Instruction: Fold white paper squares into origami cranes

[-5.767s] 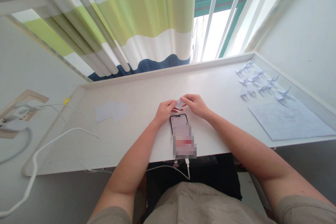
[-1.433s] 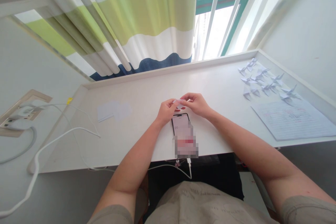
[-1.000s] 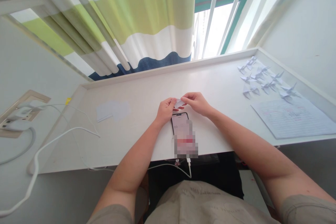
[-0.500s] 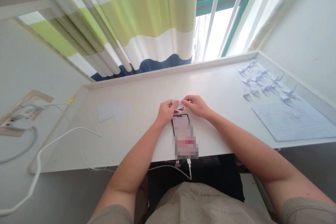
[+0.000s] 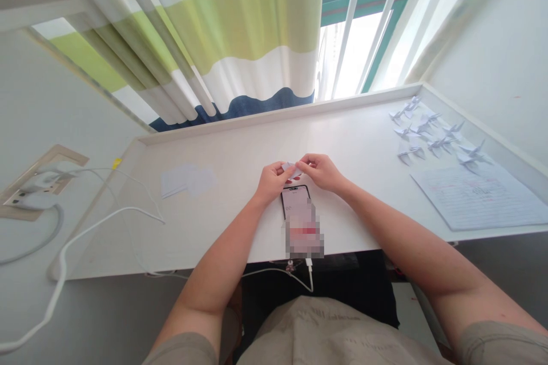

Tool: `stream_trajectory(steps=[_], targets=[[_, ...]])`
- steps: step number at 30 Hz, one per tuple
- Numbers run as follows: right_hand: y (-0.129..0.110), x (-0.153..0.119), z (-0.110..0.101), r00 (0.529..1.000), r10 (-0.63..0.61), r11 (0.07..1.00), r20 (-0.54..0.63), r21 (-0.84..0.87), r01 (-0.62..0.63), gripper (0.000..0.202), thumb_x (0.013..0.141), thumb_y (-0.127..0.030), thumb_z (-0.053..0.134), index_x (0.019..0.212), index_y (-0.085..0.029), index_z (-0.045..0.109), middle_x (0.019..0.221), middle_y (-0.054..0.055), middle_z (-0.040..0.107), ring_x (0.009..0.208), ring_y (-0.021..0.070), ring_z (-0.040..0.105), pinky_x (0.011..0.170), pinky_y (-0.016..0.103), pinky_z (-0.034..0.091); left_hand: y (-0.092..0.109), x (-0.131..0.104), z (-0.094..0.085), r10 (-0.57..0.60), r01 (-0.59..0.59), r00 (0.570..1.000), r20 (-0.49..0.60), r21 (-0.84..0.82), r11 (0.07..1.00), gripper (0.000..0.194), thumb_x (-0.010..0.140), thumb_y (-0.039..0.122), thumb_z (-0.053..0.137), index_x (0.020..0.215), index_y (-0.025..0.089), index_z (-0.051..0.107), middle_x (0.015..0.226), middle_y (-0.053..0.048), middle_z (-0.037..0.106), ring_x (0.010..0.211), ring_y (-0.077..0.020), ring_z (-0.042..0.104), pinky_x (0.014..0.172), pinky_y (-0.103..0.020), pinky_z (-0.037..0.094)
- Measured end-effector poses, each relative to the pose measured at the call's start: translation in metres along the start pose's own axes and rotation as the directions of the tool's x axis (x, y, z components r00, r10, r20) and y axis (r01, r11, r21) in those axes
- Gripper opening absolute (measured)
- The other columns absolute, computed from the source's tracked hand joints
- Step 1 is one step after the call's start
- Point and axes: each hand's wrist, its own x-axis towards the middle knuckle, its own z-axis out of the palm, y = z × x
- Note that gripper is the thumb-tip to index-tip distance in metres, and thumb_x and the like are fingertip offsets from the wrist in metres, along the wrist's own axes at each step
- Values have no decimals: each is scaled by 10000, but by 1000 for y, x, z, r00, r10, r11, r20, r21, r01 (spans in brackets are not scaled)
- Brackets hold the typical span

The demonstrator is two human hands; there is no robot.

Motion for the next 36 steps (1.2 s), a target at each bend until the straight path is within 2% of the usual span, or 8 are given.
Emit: stream_trajectory(steps=[6, 11, 17, 21, 26, 33, 36], targets=[[1, 0, 3, 1000, -21, 1000, -8, 20, 21, 313, 879, -505, 706, 802, -202, 734, 819, 65, 798, 739, 210, 716, 683, 337, 567, -1, -3, 1, 41, -42, 999, 22, 48, 998, 499, 762, 628, 892, 780, 159, 723, 720, -41, 754, 650, -147, 676, 615, -263, 479], [0, 0, 2, 998, -65, 998, 23, 19, 64, 305, 885, -505, 710, 807, -212, 739, 819, 57, 797, 761, 219, 734, 712, 360, 595, 0, -5, 1, 44, -47, 998, 49, 70, 996, 503, 772, 638, 878, 788, 158, 729, 706, -27, 730, 624, -136, 624, 586, -257, 437], [-3, -1, 4, 1000, 23, 993, 21, 112, -25, 317, 850, -521, 760, 788, -217, 696, 767, 38, 755, 666, 206, 725, 618, 353, 634, 1, -5, 1, 43, -49, 994, 104, 57, 997, 530, 792, 677, 849, 801, 161, 732, 744, -39, 741, 700, -165, 676, 634, -271, 496], [-3, 0, 6, 1000, 26, 994, -14, 104, -24, 343, 853, -541, 755, 779, -210, 706, 783, 48, 771, 659, 200, 717, 599, 336, 625, 0, -2, 1, 31, -34, 996, 83, 29, 999, 526, 799, 665, 854, 816, 153, 733, 731, -40, 734, 724, -178, 708, 666, -285, 534], [0, 1, 5, 1000, -2, 998, -8, 70, 2, 306, 881, -501, 726, 859, -199, 769, 854, 69, 812, 718, 211, 738, 679, 349, 606, 0, 1, 1, 43, -43, 999, 28, 15, 999, 520, 820, 668, 832, 865, 157, 744, 793, -57, 771, 788, -204, 770, 714, -291, 556], [1, 3, -1, 999, -34, 999, -20, -3, 34, 248, 853, -442, 740, 830, -199, 787, 831, 71, 819, 765, 222, 729, 754, 367, 587, 0, 1, 0, 27, -27, 998, 59, 5, 1000, 474, 821, 618, 849, 901, 161, 751, 836, -63, 783, 801, -220, 797, 708, -293, 546], [-1, 3, -2, 999, -34, 999, -12, 1, 34, 258, 894, -441, 698, 867, -200, 789, 864, 74, 821, 790, 224, 729, 774, 377, 585, -1, 2, 0, 34, -35, 999, 39, 17, 999, 431, 847, 581, 830, 914, 162, 758, 889, -79, 804, 827, -224, 805, 715, -289, 547]])
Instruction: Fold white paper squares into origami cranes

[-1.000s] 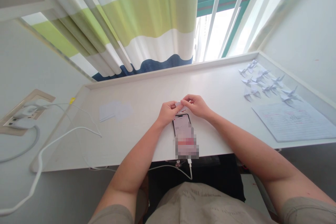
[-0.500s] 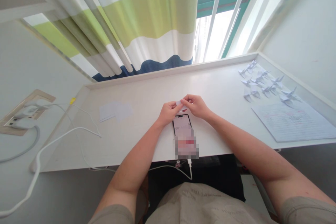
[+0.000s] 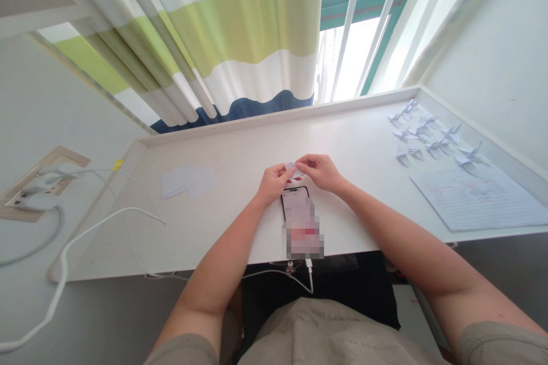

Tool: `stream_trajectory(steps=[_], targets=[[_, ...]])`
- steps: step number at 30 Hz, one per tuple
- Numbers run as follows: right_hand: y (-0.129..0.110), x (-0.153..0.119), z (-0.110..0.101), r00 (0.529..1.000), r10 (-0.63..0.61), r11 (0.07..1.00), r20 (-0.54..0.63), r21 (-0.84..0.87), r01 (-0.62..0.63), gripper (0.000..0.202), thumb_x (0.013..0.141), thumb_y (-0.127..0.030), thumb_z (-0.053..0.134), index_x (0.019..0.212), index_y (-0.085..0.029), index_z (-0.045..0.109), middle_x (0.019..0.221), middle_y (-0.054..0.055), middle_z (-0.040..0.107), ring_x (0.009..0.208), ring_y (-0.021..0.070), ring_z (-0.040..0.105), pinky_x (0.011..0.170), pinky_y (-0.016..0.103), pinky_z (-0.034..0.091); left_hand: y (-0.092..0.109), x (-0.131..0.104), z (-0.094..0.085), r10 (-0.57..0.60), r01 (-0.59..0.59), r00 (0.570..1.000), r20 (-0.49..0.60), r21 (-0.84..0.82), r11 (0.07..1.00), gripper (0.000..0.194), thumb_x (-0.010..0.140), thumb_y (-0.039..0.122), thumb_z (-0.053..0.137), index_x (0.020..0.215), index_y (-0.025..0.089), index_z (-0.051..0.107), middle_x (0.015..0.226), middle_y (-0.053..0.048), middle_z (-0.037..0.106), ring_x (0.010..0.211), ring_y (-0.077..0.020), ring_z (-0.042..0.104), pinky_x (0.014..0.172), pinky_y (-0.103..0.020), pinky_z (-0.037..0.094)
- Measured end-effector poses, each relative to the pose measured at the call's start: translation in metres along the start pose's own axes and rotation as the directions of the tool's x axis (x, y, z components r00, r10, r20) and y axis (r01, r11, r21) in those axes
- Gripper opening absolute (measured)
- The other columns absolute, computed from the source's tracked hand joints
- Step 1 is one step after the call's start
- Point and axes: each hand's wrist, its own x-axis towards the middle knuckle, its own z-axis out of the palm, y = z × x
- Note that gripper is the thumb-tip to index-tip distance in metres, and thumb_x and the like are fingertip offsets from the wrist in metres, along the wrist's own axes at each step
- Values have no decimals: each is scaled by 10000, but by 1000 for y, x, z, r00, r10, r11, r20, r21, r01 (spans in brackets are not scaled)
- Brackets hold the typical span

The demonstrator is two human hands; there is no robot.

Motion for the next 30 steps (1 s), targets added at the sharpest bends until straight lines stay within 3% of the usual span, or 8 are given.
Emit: stream_trajectory(steps=[3, 6, 11, 17, 21, 25, 27, 30], targets=[[-2, -2, 0, 999, -28, 999, -31, -19, 28, 250, 936, -401, 640, 988, -202, 783, 942, 79, 815, 859, 229, 731, 825, 397, 586, 0, 1, 0, 2, -3, 1000, -28, -4, 1000, 405, 873, 564, 795, 945, 167, 767, 964, -93, 824, 865, -235, 814, 733, -293, 558], [-2, -4, 1, 994, -106, 993, -32, -54, 105, 253, 892, -332, 671, 1095, -210, 760, 978, 67, 784, 913, 226, 726, 840, 392, 596, -1, 2, -1, 2, -3, 999, -46, -19, 1000, 414, 869, 570, 792, 974, 171, 763, 995, -95, 830, 896, -242, 817, 759, -303, 572], [1, -3, 3, 985, -172, 980, -12, -102, 170, 201, 883, -342, 717, 1050, -236, 752, 954, 50, 750, 909, 218, 710, 800, 376, 604, -1, 1, 0, -5, 3, 999, -49, -42, 999, 455, 821, 558, 854, 1036, 177, 727, 974, -88, 833, 922, -240, 814, 797, -312, 581], [2, -2, 4, 990, -133, 988, -44, -80, 129, 276, 909, -510, 735, 946, -237, 747, 973, 68, 772, 877, 227, 713, 780, 386, 597, 0, 0, 1, -27, 24, 998, -53, -64, 998, 466, 801, 550, 885, 1006, 180, 689, 919, -75, 819, 917, -234, 808, 830, -320, 570], [2, -1, 4, 994, -60, 996, -87, -78, 53, 420, 944, -621, 671, 804, -227, 710, 862, 65, 774, 815, 228, 698, 762, 383, 573, -1, -1, 1, -20, 19, 999, -45, -15, 1000, 413, 800, 507, 891, 959, 173, 708, 798, -38, 784, 781, -176, 749, 767, -290, 541], [4, 0, 4, 994, 32, 998, -105, -56, -38, 417, 931, -612, 679, 812, -214, 707, 814, 56, 758, 764, 217, 676, 720, 362, 552, -1, -1, 1, -3, 4, 999, -53, 18, 1000, 370, 795, 473, 894, 926, 170, 727, 797, -29, 764, 732, -152, 703, 690, -271, 526], [5, -1, 3, 993, -8, 997, -120, -71, -1, 321, 934, -538, 701, 941, -218, 723, 855, 52, 748, 818, 226, 688, 739, 364, 556, 0, -1, 0, -15, 14, 996, -93, -12, 1000, 371, 793, 463, 894, 937, 168, 723, 838, -46, 775, 760, -167, 725, 679, -274, 536], [6, -2, 1, 970, -206, 964, -126, -199, 178, 209, 952, -396, 712, 1091, -241, 711, 965, 66, 732, 923, 250, 686, 818, 402, 562, 1, 1, 0, -40, 30, 988, -148, -70, 997, 383, 785, 455, 899, 956, 166, 716, 859, -57, 784, 735, -173, 741, 711, -304, 574]])
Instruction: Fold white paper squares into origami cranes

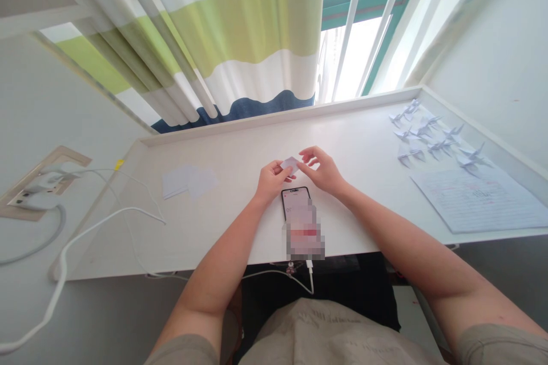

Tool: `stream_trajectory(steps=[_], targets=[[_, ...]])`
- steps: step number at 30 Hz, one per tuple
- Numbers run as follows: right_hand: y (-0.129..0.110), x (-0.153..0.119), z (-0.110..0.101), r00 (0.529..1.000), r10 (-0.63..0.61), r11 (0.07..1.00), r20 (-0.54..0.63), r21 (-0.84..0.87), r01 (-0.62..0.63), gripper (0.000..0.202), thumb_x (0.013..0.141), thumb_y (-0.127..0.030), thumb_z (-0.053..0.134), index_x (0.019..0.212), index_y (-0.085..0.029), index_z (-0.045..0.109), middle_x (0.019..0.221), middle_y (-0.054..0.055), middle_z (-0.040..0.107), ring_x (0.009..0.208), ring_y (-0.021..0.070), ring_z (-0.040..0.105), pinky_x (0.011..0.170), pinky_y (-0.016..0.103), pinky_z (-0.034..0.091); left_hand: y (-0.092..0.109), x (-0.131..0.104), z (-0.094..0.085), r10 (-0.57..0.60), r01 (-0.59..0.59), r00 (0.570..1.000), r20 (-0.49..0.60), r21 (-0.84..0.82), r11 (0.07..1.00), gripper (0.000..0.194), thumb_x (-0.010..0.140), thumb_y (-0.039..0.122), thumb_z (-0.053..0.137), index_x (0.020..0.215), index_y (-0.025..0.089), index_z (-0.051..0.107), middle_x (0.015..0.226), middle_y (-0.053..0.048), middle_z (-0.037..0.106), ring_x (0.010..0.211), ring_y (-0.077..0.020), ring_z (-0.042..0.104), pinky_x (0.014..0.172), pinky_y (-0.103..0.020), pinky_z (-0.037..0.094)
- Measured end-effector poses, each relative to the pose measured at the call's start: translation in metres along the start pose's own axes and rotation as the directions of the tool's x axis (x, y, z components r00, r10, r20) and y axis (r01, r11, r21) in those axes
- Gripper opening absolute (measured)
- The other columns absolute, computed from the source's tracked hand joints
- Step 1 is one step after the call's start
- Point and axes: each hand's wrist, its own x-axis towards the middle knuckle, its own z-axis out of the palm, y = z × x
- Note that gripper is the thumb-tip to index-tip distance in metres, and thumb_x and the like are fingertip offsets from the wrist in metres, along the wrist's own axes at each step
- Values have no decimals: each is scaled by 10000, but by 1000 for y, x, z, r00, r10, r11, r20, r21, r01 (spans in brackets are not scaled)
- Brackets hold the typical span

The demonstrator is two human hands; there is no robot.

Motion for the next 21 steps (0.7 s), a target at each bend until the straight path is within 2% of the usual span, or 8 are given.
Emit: stream_trajectory(steps=[3, 7, 10, 13, 16, 21], targets=[[0, -2, -2, 970, -237, 949, 45, -205, 241, 106, 1005, -291, 653, 1069, -256, 731, 1037, 90, 727, 984, 276, 651, 899, 451, 530, -1, 1, -1, -18, 18, 1000, -13, -29, 999, 406, 778, 468, 907, 960, 168, 703, 864, -57, 784, 714, -177, 749, 759, -341, 606], [-1, -4, -2, 910, -353, 836, 218, -362, 411, 147, 1057, -288, 618, 1086, -273, 761, 1099, 85, 762, 1057, 286, 629, 931, 451, 482, 0, 1, -1, -32, 31, 999, -10, -33, 999, 471, 767, 469, 923, 1030, 169, 673, 815, -34, 761, 711, -184, 743, 779, -381, 631], [-2, -4, -2, 881, -373, 798, 291, -383, 464, 162, 1066, -300, 622, 1135, -291, 769, 1178, 74, 778, 1129, 289, 623, 986, 460, 463, 2, 0, 0, -45, 44, 999, -25, -50, 998, 516, 769, 435, 927, 1119, 173, 654, 809, -23, 760, 741, -186, 739, 814, -409, 646], [-1, -3, -2, 869, -376, 779, 322, -398, 485, 188, 1074, -277, 604, 1163, -295, 769, 1192, 69, 786, 1154, 285, 629, 1010, 458, 454, 3, 0, -1, -59, 57, 998, -15, -76, 995, 456, 781, 388, 910, 1099, 161, 675, 844, -41, 780, 782, -180, 744, 880, -416, 648], [1, -2, -4, 862, -386, 758, 329, -420, 500, 209, 1094, -282, 574, 1150, -290, 775, 1175, 71, 791, 1132, 277, 635, 1002, 445, 453, 4, 0, -1, -67, 67, 998, 5, -115, 991, 399, 788, 339, 885, 1084, 149, 697, 879, -57, 798, 808, -175, 752, 934, -422, 642], [3, -1, -6, 853, -396, 726, 339, -453, 517, 236, 1102, -232, 546, 1062, -295, 771, 1111, 61, 794, 1035, 255, 641, 968, 414, 447, 7, 1, -2, -130, 140, 989, 66, -196, 971, 350, 777, 252, 815, 1093, 154, 702, 912, -62, 805, 848, -200, 786, 926, -412, 644]])
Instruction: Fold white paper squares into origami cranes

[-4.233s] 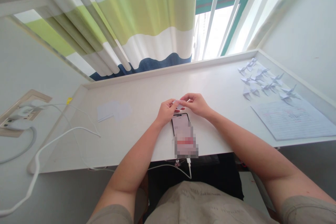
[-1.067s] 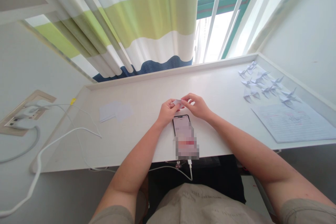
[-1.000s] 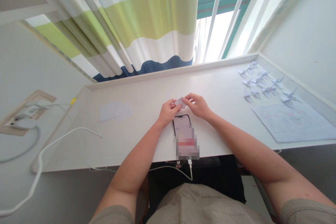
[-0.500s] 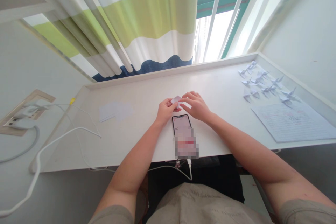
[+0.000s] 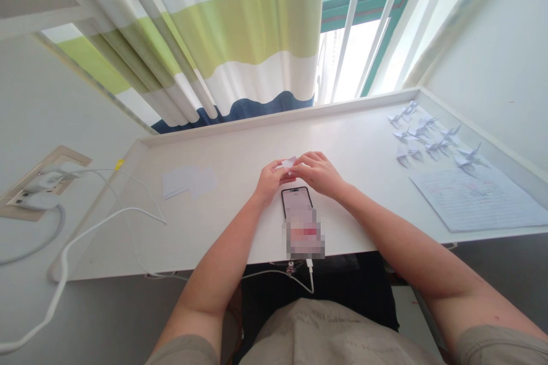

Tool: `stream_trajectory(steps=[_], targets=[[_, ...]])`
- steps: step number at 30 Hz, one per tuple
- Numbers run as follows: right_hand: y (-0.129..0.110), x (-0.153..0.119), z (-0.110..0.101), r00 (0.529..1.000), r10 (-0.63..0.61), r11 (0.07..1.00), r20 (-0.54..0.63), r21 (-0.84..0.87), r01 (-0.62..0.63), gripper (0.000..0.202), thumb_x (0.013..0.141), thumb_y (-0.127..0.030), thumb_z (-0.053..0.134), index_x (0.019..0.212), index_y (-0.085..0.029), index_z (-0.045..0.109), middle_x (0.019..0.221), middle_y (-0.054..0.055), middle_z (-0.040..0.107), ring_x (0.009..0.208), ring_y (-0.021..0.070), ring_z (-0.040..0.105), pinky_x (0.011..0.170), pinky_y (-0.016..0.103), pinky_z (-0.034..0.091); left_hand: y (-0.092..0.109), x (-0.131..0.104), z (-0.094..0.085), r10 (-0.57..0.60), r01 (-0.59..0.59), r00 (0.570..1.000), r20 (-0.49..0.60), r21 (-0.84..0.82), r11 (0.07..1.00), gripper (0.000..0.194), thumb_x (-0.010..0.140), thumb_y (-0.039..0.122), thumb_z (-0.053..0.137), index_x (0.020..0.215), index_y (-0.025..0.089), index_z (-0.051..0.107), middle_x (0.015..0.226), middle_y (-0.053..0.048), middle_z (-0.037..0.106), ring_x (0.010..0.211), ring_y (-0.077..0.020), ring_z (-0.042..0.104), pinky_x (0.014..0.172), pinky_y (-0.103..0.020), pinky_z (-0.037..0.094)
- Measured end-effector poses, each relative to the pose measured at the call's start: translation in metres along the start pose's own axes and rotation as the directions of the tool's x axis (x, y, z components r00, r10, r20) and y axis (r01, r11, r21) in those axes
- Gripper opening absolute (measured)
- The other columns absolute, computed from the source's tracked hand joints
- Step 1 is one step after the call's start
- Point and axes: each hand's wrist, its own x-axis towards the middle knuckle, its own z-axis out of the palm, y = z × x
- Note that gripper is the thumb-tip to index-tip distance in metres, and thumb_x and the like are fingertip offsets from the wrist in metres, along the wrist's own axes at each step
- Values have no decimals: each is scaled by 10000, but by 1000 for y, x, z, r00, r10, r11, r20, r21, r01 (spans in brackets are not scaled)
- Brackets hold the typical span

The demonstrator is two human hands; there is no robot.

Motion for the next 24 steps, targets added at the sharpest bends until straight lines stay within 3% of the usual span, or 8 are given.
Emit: stream_trajectory(steps=[5, 9, 17, 24], targets=[[1, 0, -2, 1000, -20, 1000, 15, 1, 20, 276, 1080, -111, 485, 1080, -250, 724, 1077, 74, 778, 952, 236, 653, 936, 387, 458, 4, 0, 0, -65, 68, 996, 53, -58, 996, 325, 788, 247, 764, 1095, 165, 700, 964, -88, 813, 910, -249, 821, 913, -389, 630], [1, 0, -1, 999, -54, 998, 1, -22, 54, 231, 1092, -134, 476, 1084, -223, 690, 1081, 89, 783, 956, 235, 678, 900, 381, 487, 5, -1, 1, -85, 91, 994, 71, -95, 991, 321, 826, 271, 769, 1122, 172, 694, 960, -78, 804, 895, -244, 820, 891, -374, 626], [1, 1, 1, 979, -143, 989, -146, -44, 138, 111, 1083, -170, 559, 1037, -211, 652, 1012, 75, 807, 897, 219, 720, 795, 351, 541, 1, -1, 1, -84, 97, 990, 109, -115, 989, 420, 878, 337, 853, 1213, 172, 661, 943, -53, 781, 799, -175, 780, 936, -391, 608], [-2, 0, -1, 983, -24, 999, -180, 28, 29, 208, 1088, -172, 503, 961, -235, 655, 876, 35, 790, 771, 186, 698, 728, 331, 517, -2, -1, 0, -67, 84, 986, 154, -106, 991, 531, 897, 491, 854, 1261, 167, 645, 1058, -108, 793, 935, -240, 810, 929, -389, 600]])
